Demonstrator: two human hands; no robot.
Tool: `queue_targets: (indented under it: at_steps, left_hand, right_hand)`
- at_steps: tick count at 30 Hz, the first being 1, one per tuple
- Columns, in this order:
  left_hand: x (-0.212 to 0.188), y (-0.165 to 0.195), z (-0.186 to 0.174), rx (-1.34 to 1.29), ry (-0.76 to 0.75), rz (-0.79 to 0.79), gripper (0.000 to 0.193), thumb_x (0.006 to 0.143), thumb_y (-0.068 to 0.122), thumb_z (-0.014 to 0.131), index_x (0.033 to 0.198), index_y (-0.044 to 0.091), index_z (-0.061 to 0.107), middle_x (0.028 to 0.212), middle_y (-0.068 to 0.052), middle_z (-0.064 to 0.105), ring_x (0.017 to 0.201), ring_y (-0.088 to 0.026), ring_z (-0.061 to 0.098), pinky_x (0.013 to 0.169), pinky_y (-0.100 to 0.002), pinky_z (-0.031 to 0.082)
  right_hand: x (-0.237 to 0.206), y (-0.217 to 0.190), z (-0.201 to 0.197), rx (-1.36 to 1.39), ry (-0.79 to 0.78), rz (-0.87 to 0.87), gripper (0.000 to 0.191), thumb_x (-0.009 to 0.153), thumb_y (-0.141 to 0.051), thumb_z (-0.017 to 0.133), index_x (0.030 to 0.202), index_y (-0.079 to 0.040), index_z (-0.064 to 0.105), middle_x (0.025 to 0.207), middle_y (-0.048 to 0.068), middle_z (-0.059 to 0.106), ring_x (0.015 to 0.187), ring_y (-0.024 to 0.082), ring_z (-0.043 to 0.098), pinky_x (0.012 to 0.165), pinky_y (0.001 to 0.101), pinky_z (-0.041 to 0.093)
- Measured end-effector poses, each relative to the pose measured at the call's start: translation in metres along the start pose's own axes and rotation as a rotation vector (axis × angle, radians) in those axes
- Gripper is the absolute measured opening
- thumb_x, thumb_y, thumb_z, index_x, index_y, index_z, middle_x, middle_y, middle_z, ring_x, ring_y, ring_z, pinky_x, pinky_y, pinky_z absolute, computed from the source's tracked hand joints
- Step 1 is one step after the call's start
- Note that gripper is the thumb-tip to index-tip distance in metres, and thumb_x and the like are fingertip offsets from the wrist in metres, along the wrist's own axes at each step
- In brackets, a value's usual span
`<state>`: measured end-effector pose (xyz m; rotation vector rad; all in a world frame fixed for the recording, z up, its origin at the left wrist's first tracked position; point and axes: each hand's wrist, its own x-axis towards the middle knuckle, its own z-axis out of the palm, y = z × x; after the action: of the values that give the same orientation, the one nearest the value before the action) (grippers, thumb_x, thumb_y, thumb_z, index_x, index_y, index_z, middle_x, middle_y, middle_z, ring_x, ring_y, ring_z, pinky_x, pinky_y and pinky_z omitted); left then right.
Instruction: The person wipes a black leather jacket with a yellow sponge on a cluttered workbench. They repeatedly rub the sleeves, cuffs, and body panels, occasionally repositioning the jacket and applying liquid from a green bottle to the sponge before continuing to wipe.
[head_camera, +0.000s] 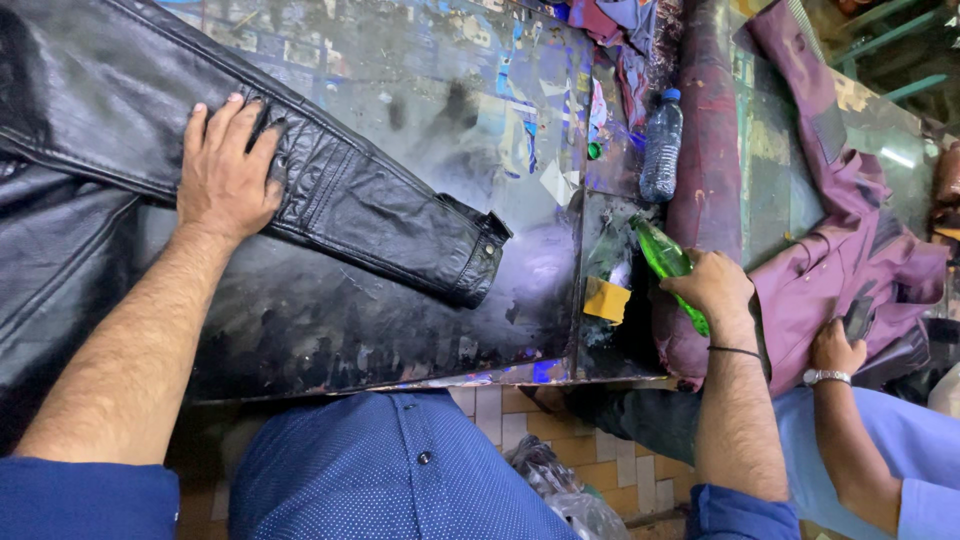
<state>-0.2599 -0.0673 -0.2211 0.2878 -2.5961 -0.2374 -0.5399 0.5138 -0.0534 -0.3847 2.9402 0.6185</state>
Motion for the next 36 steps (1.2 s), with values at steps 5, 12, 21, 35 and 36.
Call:
queue_targets:
  at_steps: [5, 12, 21, 35, 36]
  left_hand:
    - [0.001, -0.001, 0.001, 0.007, 0.005, 0.007, 0.056, 0.083, 0.023, 0.075, 0.136, 0.008, 0.064, 0.153, -0.015, 0.052, 0.156, -0.032, 0.038, 0.131, -0.056, 0.023]
    - [0.001, -0.004, 0.001, 0.004, 0.008, 0.013, 0.055, 0.082, 0.023, 0.075, 0.134, 0.008, 0.064, 0.153, -0.015, 0.052, 0.155, -0.032, 0.039, 0.130, -0.056, 0.023]
    - [0.003, -0.003, 0.002, 0.037, -0.003, 0.007, 0.053, 0.085, 0.025, 0.075, 0.134, 0.008, 0.064, 0.153, -0.014, 0.051, 0.156, -0.031, 0.038, 0.131, -0.055, 0.022]
    - [0.000, -0.004, 0.001, -0.008, 0.027, 0.020, 0.054, 0.083, 0.023, 0.074, 0.134, 0.007, 0.065, 0.152, -0.015, 0.053, 0.155, -0.032, 0.040, 0.130, -0.057, 0.024]
    - [0.000, -0.004, 0.001, -0.005, 0.028, 0.020, 0.054, 0.084, 0.023, 0.074, 0.134, 0.008, 0.065, 0.152, -0.015, 0.053, 0.155, -0.032, 0.040, 0.130, -0.057, 0.024]
  right_hand:
    - [0.005, 0.005, 0.005, 0.004, 0.019, -0.037, 0.067, 0.067, -0.049, 0.085, 0.124, -0.016, 0.073, 0.115, 0.017, 0.073, 0.112, 0.035, 0.068, 0.091, 0.0480, 0.055]
    - [0.007, 0.005, 0.005, -0.024, 0.023, -0.047, 0.065, 0.068, -0.049, 0.084, 0.123, -0.016, 0.074, 0.115, 0.017, 0.074, 0.113, 0.034, 0.068, 0.092, 0.0478, 0.054]
    - [0.004, 0.000, -0.004, -0.012, 0.022, -0.006, 0.066, 0.068, -0.048, 0.085, 0.124, -0.017, 0.074, 0.119, 0.016, 0.073, 0.114, 0.034, 0.067, 0.091, 0.0480, 0.055]
    - [0.005, -0.003, -0.014, -0.063, 0.069, 0.016, 0.067, 0.069, -0.049, 0.085, 0.129, -0.022, 0.072, 0.126, 0.014, 0.069, 0.116, 0.037, 0.065, 0.095, 0.0481, 0.053]
    - [0.005, -0.004, -0.015, -0.065, 0.077, 0.013, 0.067, 0.069, -0.049, 0.085, 0.130, -0.023, 0.072, 0.125, 0.014, 0.069, 0.116, 0.037, 0.065, 0.094, 0.0480, 0.053]
